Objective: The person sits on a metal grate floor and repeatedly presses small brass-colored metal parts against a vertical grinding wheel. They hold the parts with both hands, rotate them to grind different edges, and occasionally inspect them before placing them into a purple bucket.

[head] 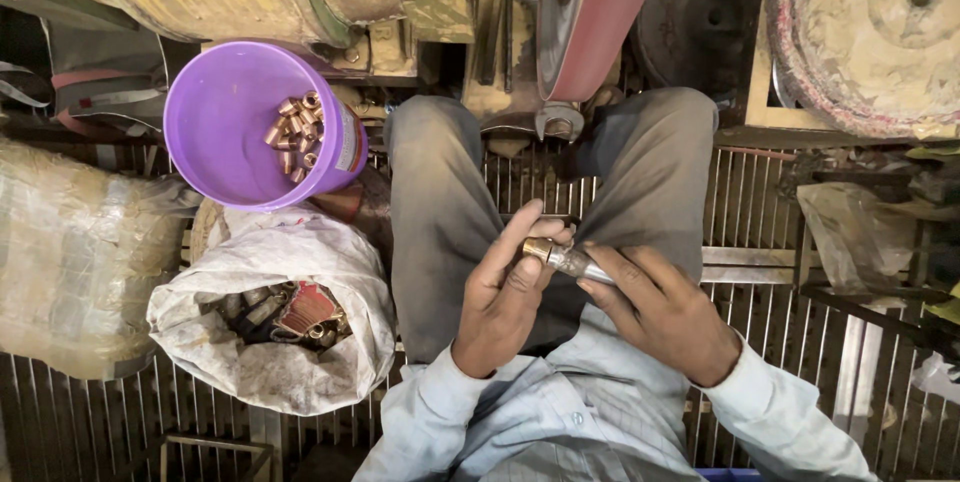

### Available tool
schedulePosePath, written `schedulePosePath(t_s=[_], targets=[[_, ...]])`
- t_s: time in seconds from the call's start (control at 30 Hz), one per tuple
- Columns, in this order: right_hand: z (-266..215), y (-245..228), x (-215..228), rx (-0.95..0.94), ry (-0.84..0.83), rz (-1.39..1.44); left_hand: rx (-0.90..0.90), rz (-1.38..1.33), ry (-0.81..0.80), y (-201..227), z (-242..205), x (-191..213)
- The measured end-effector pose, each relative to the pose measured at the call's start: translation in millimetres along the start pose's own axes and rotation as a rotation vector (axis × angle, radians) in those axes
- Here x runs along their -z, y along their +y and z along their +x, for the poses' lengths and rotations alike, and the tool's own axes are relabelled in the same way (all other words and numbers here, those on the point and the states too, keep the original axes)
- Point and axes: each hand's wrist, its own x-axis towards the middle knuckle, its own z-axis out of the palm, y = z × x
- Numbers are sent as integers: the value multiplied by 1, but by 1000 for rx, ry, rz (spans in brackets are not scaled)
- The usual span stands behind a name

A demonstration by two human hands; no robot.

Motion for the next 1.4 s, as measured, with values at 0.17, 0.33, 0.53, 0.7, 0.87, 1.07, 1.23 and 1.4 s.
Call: schedulePosePath(t_s=[0.17,0.33,0.53,0.7,0.87,1.07,1.23,1.4], targets=[[-1,0,2,43,4,-96,-90,427,12,3,2,4],[0,4,7,115,5,-99,-152,674,-28,14,5,7],[1,6,11,148,-47,-58,-157,898,-60,23,6,11],[4,5,17,236,-73,-119,-77,996,-116,30,4,14],[4,5,20,250,-133,-86,-30,1114,-145,36,-2,16],[-2,6,11,232,-257,10,-71,1192,-121,35,-9,16],[-4,11,9,286,-320,4,-125,1210,-147,37,-9,18],[4,15,10,447,-273,-69,-113,1232,-171,38,-9,19]])
